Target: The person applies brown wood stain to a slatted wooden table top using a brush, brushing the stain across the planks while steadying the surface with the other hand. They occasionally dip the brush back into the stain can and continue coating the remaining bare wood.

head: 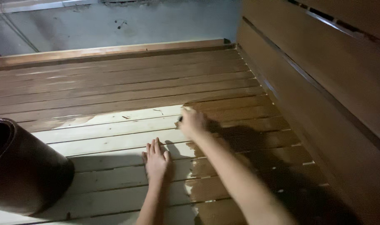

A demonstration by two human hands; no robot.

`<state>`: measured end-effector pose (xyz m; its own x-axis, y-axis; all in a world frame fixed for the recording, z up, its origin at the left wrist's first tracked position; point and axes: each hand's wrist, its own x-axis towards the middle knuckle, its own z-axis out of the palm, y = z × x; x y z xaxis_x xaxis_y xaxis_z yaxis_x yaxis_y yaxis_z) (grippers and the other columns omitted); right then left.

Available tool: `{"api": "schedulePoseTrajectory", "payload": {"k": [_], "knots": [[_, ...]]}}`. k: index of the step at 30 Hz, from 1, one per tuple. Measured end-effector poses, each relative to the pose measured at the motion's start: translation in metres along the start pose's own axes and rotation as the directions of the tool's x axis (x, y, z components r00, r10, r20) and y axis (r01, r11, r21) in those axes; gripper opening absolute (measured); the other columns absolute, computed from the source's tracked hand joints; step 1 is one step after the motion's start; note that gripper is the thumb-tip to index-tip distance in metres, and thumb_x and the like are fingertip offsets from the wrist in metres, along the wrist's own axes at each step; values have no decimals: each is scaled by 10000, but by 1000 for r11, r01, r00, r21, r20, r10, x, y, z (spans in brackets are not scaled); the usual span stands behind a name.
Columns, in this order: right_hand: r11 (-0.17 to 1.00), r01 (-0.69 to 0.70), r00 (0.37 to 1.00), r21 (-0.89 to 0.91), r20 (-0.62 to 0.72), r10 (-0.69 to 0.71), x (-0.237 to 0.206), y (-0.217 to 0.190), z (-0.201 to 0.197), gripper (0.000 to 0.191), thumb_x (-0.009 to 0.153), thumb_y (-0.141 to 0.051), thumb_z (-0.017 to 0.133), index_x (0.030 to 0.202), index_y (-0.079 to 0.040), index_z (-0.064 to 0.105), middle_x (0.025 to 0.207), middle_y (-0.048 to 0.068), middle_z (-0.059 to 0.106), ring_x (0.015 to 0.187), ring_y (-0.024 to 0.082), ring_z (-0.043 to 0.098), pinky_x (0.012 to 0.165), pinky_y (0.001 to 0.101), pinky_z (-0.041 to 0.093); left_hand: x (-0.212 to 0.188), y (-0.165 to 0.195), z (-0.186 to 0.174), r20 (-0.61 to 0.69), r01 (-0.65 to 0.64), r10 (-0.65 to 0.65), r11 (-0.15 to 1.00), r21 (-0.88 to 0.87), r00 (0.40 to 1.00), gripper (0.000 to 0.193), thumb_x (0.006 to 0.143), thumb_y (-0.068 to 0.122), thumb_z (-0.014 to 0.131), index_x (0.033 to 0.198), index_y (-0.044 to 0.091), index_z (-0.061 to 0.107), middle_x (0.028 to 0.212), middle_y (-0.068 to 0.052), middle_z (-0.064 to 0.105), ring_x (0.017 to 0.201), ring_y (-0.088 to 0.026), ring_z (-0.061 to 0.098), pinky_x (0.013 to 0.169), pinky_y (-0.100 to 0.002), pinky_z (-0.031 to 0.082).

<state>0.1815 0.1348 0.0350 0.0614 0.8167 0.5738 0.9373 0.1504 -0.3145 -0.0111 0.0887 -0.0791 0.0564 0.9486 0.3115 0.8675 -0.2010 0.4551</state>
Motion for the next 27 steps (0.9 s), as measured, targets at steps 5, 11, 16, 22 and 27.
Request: {"api": "schedulePoseTrajectory", "payload": {"k": [5,11,16,22,27], "knots": [[708,-499,850,499,124,511,4,5,-23,116,819,-72,749,916,-71,684,817,112,710,664,205,645,574,399,561,9,3,0,0,5,-5,1000,-21,1000,718,925,376,458,1572,95,325,1614,-140,353,1525,-321,241,1231,-550,123],[374,-614,662,695,196,723,-53,151,-135,177,894,-81,708,1037,-37,613,932,181,729,673,230,745,507,296,631,10,3,12,-24,-85,89,988,129,996,741,953,459,457,1563,62,319,1655,-158,302,1543,-343,217,1234,-548,156],[535,-762,578,364,11,816,-67,212,-233,163,931,-48,684,1078,-25,616,935,116,700,738,172,705,548,284,581,-7,-4,7,43,-180,175,968,172,984,762,972,522,439,1574,79,291,1670,-140,221,1538,-360,172,1206,-555,157],[686,-386,788,-618,166,593,-64,195,-212,382,988,-59,561,1358,-154,582,817,91,686,629,188,640,608,382,578,-38,-21,-18,195,-125,72,953,275,978,774,941,546,442,1593,177,250,1695,-41,160,1543,-309,160,1223,-535,177],[873,-214,857,-438,344,383,-67,98,-112,246,1043,-58,470,910,-133,663,725,62,618,611,174,603,495,339,515,-38,-19,-23,177,-77,28,958,278,984,784,927,536,477,1592,182,261,1687,-40,195,1544,-313,176,1230,-541,174]]}}
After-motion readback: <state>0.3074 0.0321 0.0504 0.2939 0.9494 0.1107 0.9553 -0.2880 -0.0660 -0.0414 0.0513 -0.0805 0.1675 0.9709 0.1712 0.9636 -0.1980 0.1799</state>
